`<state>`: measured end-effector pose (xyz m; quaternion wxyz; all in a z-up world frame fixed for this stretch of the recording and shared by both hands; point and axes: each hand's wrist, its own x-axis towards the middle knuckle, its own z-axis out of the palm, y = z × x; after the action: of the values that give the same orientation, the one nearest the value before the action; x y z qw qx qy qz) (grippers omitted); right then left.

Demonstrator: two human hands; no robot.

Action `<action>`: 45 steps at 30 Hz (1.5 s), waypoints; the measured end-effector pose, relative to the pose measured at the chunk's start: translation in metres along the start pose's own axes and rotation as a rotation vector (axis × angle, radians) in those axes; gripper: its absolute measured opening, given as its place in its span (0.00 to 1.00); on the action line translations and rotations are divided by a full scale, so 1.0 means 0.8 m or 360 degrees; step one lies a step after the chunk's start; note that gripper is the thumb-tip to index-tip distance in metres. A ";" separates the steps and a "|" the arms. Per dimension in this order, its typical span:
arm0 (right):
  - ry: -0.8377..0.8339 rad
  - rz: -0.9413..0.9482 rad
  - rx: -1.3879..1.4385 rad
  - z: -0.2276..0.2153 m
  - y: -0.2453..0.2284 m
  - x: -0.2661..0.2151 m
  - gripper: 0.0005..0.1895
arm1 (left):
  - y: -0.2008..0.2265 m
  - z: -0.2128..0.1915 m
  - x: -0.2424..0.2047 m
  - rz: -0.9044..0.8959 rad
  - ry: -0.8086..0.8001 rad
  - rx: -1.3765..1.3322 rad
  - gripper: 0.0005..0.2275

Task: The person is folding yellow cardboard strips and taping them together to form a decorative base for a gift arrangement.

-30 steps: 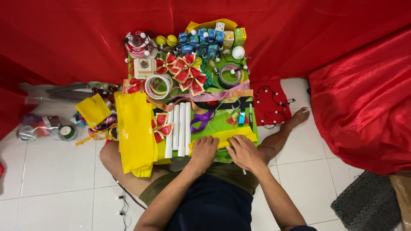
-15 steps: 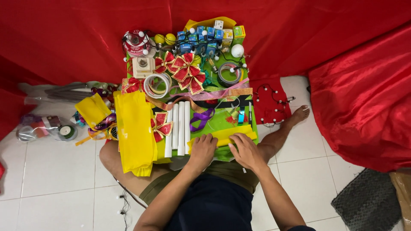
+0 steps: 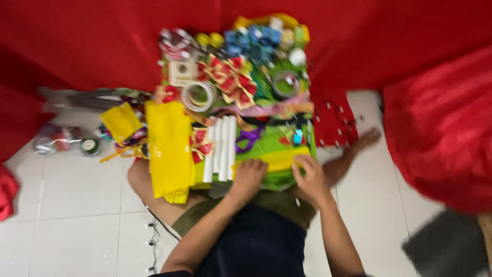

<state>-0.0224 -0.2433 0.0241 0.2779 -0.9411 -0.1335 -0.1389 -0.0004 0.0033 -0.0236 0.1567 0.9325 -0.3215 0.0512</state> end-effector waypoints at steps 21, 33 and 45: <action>-0.1224 0.0950 0.0225 -0.025 0.001 -0.086 0.18 | 0.003 -0.031 0.002 -0.0054 0.0046 -0.0119 0.09; -0.1333 0.1206 -0.0024 -0.001 0.010 -0.106 0.18 | 0.000 0.001 -0.005 -0.0105 0.0036 -0.0169 0.08; -0.1285 0.1078 0.0011 0.007 0.025 -0.114 0.11 | 0.003 -0.022 -0.002 -0.0093 -0.0005 -0.0134 0.07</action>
<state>-0.0990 -0.2725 -0.0205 0.2368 -0.9092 0.0811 0.3327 -0.0029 0.0083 -0.0069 0.1969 0.9341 -0.2961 0.0315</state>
